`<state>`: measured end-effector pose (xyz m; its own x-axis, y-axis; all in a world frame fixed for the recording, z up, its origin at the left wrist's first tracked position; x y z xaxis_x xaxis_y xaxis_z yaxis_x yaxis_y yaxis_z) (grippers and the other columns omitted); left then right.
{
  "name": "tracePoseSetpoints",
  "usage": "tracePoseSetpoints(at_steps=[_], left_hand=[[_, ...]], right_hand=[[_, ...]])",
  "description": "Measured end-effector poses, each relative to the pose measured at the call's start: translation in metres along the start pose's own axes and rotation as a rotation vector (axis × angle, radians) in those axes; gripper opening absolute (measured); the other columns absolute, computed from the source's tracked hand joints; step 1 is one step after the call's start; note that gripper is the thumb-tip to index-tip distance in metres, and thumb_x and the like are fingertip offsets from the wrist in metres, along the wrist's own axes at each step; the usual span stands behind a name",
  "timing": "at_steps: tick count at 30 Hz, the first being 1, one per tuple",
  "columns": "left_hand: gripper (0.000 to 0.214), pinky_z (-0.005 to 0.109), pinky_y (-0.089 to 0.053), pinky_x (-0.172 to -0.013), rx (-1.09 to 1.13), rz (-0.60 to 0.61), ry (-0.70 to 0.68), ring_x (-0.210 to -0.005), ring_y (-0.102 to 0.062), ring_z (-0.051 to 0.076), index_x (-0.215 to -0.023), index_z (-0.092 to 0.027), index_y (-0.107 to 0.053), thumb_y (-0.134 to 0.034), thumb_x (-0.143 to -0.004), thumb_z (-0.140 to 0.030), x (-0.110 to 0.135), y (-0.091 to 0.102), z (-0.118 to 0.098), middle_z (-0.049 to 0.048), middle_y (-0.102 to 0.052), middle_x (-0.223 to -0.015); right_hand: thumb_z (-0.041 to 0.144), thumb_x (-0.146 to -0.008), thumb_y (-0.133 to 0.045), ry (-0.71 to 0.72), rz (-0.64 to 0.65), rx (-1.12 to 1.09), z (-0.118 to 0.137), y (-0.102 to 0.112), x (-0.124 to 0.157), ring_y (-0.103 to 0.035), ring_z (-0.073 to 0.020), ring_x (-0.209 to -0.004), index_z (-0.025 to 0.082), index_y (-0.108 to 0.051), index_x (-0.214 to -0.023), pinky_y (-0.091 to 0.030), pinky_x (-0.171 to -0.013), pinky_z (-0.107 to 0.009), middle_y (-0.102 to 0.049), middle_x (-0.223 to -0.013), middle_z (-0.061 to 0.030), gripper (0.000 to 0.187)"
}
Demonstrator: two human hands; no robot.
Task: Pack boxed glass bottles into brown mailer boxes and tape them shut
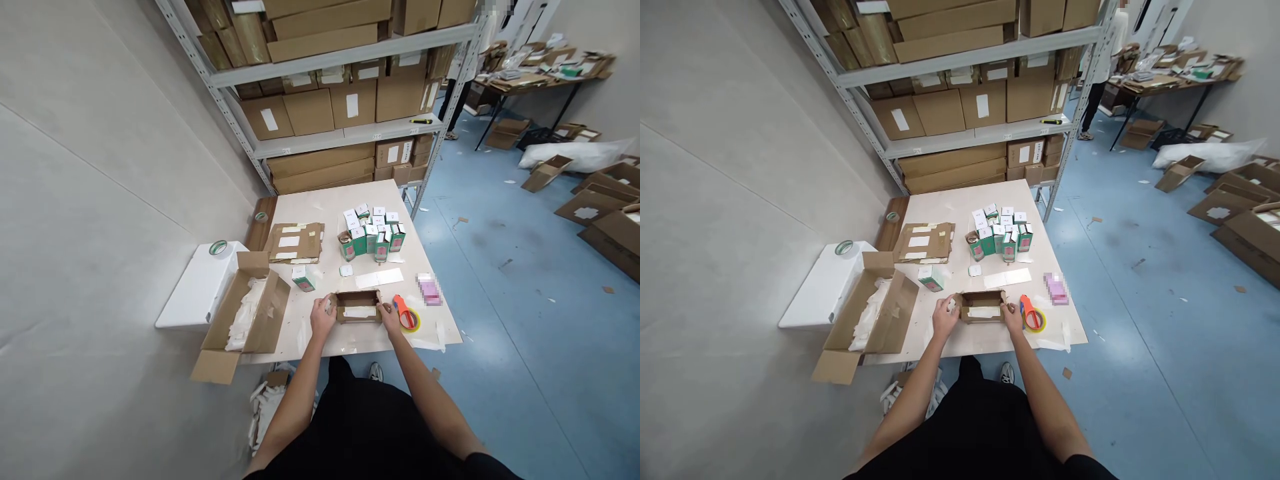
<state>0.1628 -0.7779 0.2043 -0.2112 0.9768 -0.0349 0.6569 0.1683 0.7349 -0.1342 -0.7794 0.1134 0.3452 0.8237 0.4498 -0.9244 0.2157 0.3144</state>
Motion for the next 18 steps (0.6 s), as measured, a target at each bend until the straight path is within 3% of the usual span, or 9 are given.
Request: tracePoseSetpoints(at_steps=[4, 6, 8, 12, 14, 18], left_hand=[[0.037, 0.039, -0.047, -0.108, -0.183, 0.229, -0.127, -0.129, -0.054, 0.031, -0.123, -0.028, -0.075, -0.070, -0.087, -0.033, -0.012, -0.016, -0.023, 0.0089, -0.054, -0.147], [0.029, 0.042, -0.046, -0.109, -0.225, 0.282, -0.083, -0.129, -0.054, 0.033, -0.110, -0.026, -0.080, -0.072, -0.086, -0.039, -0.014, -0.024, -0.019, 0.0089, -0.052, -0.152], [0.025, 0.044, -0.045, -0.111, -0.203, 0.324, -0.010, -0.128, -0.056, 0.034, -0.095, -0.024, -0.081, -0.072, -0.086, -0.046, -0.014, -0.029, -0.009, 0.0103, -0.059, -0.144], [0.036, 0.043, -0.044, -0.114, -0.004, 0.401, 0.110, -0.130, -0.060, 0.035, -0.076, -0.023, -0.079, -0.067, -0.088, -0.055, -0.007, -0.036, 0.011, 0.0113, -0.065, -0.140], [0.035, 0.043, -0.043, -0.116, 0.083, 0.423, 0.122, -0.140, -0.053, 0.035, -0.083, -0.023, -0.081, -0.070, -0.086, -0.055, -0.001, -0.039, 0.016, 0.0113, -0.058, -0.151], [0.048, 0.044, -0.036, -0.122, 0.155, 0.451, 0.142, -0.155, -0.035, 0.034, -0.119, -0.024, -0.078, -0.075, -0.082, -0.053, 0.006, -0.041, 0.024, 0.0123, -0.041, -0.166]], right_hand=[[0.057, -0.071, -0.073, -0.013, 0.017, 0.122, 0.011, -0.004, -0.001, -0.070, -0.0316, -0.110, 0.017, -0.064, -0.122, -0.053, -0.093, -0.037, -0.074, -0.118, -0.0139, 0.066], [0.056, -0.074, -0.070, -0.032, 0.029, 0.174, 0.014, -0.005, -0.002, -0.071, -0.0315, -0.108, 0.017, -0.066, -0.118, -0.053, -0.091, -0.037, -0.076, -0.114, -0.0131, 0.058], [0.055, -0.078, -0.066, -0.057, 0.034, 0.163, 0.014, -0.003, -0.003, -0.071, -0.0307, -0.108, 0.018, -0.067, -0.116, -0.053, -0.089, -0.036, -0.076, -0.114, -0.0131, 0.053], [0.054, -0.082, -0.059, -0.082, 0.044, 0.058, 0.009, 0.001, -0.003, -0.072, -0.0284, -0.104, 0.017, -0.067, -0.116, -0.054, -0.086, -0.034, -0.076, -0.115, -0.0142, 0.051], [0.057, -0.081, -0.061, -0.076, 0.059, 0.019, 0.007, 0.001, -0.003, -0.073, -0.0273, -0.101, 0.017, -0.066, -0.119, -0.055, -0.084, -0.033, -0.077, -0.114, -0.0130, 0.056], [0.059, -0.069, -0.073, -0.043, 0.092, 0.057, 0.009, -0.002, -0.002, -0.073, -0.0274, -0.100, 0.018, -0.066, -0.122, -0.054, -0.086, -0.034, -0.076, -0.116, -0.0108, 0.067]])
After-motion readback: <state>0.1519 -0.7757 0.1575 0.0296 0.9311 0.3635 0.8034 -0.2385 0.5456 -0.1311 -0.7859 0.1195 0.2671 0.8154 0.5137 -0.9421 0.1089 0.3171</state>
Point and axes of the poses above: each hand's wrist, its own x-axis away from the middle knuckle, its own y-axis out of the back of the hand, z = x × y, the point moved 5 cm from there along -x, towards the middle knuckle
